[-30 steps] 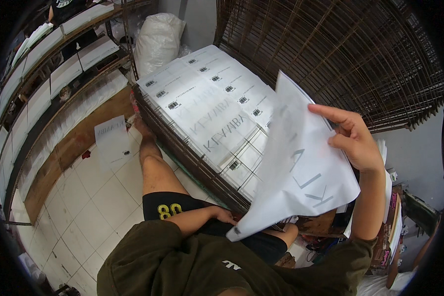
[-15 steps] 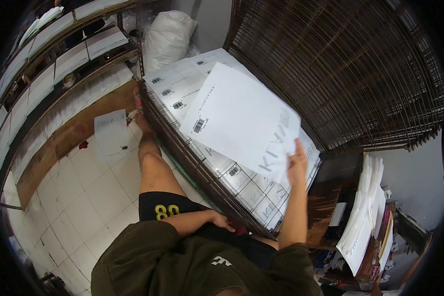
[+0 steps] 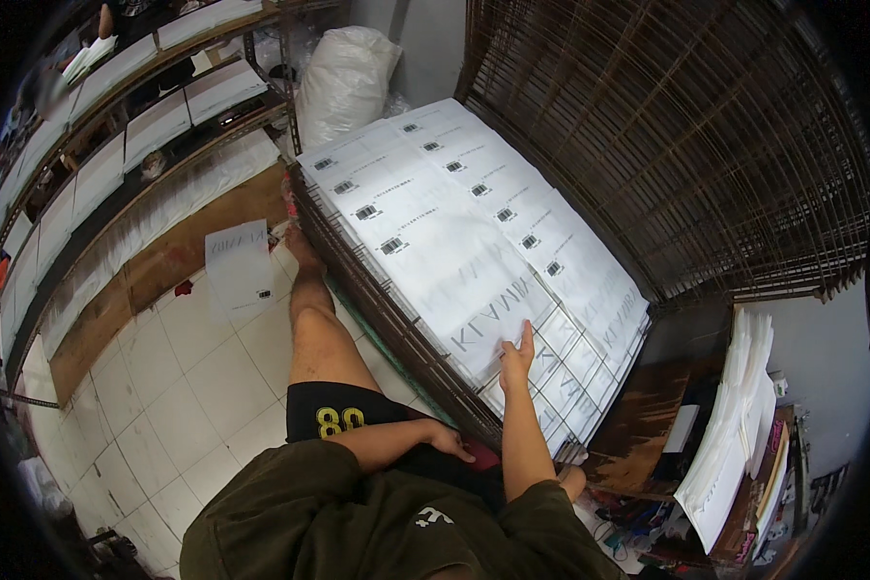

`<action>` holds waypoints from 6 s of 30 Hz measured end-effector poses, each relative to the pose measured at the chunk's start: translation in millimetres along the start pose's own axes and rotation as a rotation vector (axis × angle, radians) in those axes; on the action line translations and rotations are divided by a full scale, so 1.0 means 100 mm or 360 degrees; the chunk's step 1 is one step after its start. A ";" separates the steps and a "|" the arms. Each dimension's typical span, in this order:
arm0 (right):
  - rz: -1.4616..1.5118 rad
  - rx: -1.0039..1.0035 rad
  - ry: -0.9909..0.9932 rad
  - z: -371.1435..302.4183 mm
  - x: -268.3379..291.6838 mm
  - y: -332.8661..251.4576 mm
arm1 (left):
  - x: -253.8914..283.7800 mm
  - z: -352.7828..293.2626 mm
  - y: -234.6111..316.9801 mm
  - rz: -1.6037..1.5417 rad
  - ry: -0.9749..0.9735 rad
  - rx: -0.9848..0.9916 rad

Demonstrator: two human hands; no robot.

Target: The person sits on the floor and repeatedly picks up white papers from a nearby table, placing them onto a large stack on a wire rack. The person handles the papers one by one, aligning them before adding them to the pile.

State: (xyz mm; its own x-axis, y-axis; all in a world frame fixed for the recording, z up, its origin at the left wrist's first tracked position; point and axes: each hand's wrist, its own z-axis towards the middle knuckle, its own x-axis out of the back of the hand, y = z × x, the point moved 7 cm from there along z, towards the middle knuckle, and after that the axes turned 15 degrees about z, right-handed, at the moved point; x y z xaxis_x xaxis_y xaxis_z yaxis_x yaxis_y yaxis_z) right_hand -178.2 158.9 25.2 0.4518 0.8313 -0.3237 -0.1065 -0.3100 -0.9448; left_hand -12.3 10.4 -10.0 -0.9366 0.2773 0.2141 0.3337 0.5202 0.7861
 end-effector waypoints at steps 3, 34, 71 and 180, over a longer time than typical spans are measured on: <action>-0.0038 -0.0056 -0.0033 -0.07 -0.19 -0.14 | -0.03 -0.01 -0.03 -0.0074 -0.0184 0.0041; -0.0504 0.0061 0.0117 0.19 0.00 -0.01 | -0.05 0.29 -0.27 0.0162 0.0024 0.0011; -0.0927 0.0513 0.0652 -1.76 1.79 -1.78 | -0.06 0.21 -0.06 0.0031 0.0081 0.0081; -0.0233 0.0237 -0.0041 0.16 0.53 -1.58 | 0.04 -0.03 0.04 0.0056 0.0065 -0.0019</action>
State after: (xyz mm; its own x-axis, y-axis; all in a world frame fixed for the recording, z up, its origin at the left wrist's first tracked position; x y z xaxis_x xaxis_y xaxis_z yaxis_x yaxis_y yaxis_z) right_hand -151.8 259.3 156.5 0.4493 0.8747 -0.1816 -0.1719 -0.1148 -0.9784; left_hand -15.2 11.2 -4.4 -0.9280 0.2619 0.2650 0.3654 0.5012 0.7844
